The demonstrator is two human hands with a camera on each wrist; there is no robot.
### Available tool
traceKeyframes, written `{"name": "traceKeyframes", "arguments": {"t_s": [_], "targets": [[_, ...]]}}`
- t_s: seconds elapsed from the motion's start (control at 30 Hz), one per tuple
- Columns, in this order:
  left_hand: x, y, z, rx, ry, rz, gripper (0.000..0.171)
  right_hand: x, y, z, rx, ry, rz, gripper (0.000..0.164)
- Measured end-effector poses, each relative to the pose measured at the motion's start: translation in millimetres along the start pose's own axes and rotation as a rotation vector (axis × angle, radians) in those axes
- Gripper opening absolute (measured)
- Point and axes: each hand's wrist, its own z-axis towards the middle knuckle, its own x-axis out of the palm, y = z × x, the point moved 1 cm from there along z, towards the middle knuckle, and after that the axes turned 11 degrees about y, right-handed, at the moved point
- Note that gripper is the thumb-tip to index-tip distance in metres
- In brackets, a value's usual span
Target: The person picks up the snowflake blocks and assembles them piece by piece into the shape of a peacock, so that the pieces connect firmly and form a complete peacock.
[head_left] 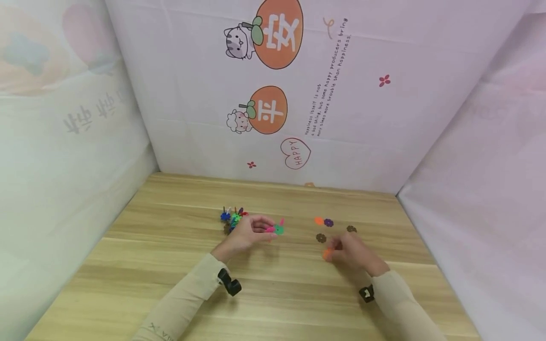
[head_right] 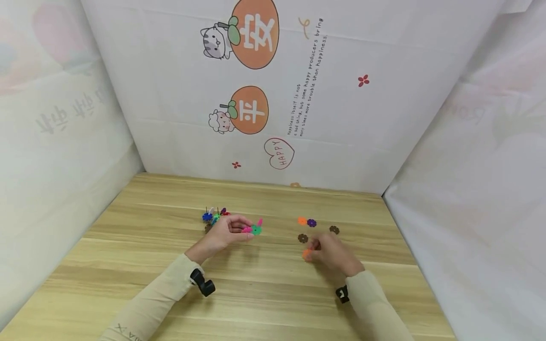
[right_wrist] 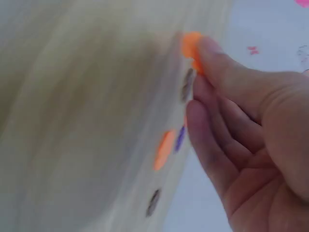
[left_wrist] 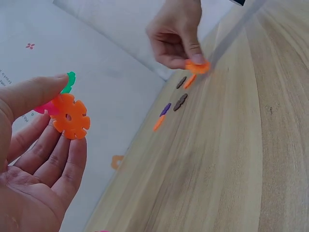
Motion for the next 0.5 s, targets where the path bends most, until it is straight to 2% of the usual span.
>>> {"name": "traceKeyframes", "arguments": {"t_s": [0.33, 0.5], "targets": [[-0.4, 1.3, 0.4, 0.011, -0.053, 0.035, 0.035, 6, 62, 36, -0.176, -0.271, 0.173, 0.016], [-1.2, -0.8, -0.5, 0.009, -0.092, 0.055, 0.036, 13, 84, 48, -0.240, -0.339, 0.256, 0.014]]}}
